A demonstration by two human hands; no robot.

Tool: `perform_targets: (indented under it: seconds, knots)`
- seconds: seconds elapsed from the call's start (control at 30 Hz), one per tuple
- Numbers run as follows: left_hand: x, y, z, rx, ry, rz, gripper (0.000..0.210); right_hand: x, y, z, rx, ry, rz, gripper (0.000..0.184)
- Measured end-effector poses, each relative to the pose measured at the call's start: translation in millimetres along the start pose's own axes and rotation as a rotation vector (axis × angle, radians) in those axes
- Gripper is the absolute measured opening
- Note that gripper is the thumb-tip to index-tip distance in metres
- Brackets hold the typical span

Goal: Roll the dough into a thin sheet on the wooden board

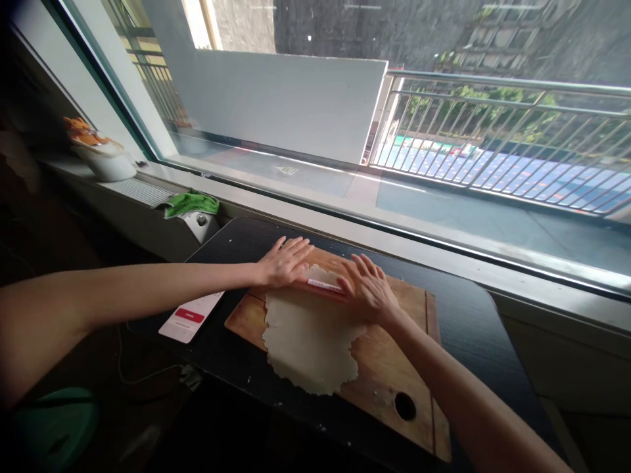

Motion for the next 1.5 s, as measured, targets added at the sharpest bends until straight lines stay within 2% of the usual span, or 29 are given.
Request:
perform_targets:
  seconds: [0.07,0.13,0.2,0.3,0.37,0.43,0.57,0.63,0.73,0.8,0.87,0.93,1.0,1.07,1.13,1.2,1.27,1.37,1.43,1.5]
  knots:
    - [23,6.5,-12,-0.005,0.089,0.005,0.062,24,-3,22,0.005,-0.141,-0.040,0.058]
    - [26,7.8,-14,-0.013,0.105,-0.007,0.062,28,-6,26,0.031,-0.160,-0.056,0.058]
    - [9,1.6,-6,-0.021,0.046,-0.042,0.059,10,-9,13,0.061,-0.058,-0.050,0.058]
    - [-30,-8.9,13,-0.029,-0.116,-0.072,0.057,-37,-12,-10,0.096,0.116,-0.033,0.058]
    - [-39,-10.2,19,-0.035,-0.171,-0.065,0.056,-52,-9,-16,0.096,0.192,0.004,0.058]
    - [-24,-7.5,11,-0.036,-0.105,-0.055,0.056,-41,-6,-7,0.076,0.192,0.021,0.059]
    - [28,0.6,-22,-0.038,0.188,-0.075,0.060,12,-9,43,0.073,-0.111,-0.048,0.064]
    - [33,2.0,-25,-0.037,0.221,-0.081,0.060,15,-12,49,0.091,-0.178,-0.084,0.064]
    - [3,-3.0,-10,-0.034,0.095,-0.063,0.056,-17,-12,17,0.098,-0.031,-0.074,0.061]
    - [-25,-7.3,4,-0.031,-0.036,-0.040,0.054,-46,-5,-9,0.087,0.098,0.014,0.059]
    - [-39,-8.4,11,-0.029,-0.097,-0.015,0.054,-61,2,-19,0.065,0.135,0.105,0.056]
    - [-28,-6.8,5,-0.027,-0.048,-0.008,0.054,-50,6,-11,0.041,0.086,0.148,0.055]
    - [1,-2.6,-9,-0.020,0.061,-0.012,0.056,-21,5,11,0.028,-0.024,0.130,0.057]
    - [29,6.4,-18,-0.001,0.136,0.018,0.058,8,0,34,0.040,-0.147,0.055,0.060]
    - [41,11.6,-18,0.017,0.140,0.030,0.060,19,-5,46,0.054,-0.224,-0.031,0.062]
    - [31,7.0,-13,0.015,0.099,-0.010,0.059,7,-11,36,0.065,-0.194,-0.090,0.063]
    - [4,-3.1,-4,-0.004,0.023,-0.065,0.057,-20,-13,10,0.076,-0.067,-0.090,0.062]
    - [-30,-7.9,13,-0.018,-0.126,-0.051,0.055,-54,-5,-21,0.075,0.088,0.024,0.059]
    - [-27,-4.0,14,-0.018,-0.138,-0.009,0.054,-52,0,-18,0.049,0.077,0.084,0.058]
    - [-4,2.0,5,-0.014,-0.067,0.022,0.055,-31,2,1,0.012,-0.015,0.093,0.059]
Point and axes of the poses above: each hand's wrist, its own x-axis towards the middle knuckle, its own y-axis out of the back of the hand, z = x × y, the point moved 10 cm from there along x, towards the middle knuckle, and after that the axes turned 8 degrees about -x, right-handed, at the moved point
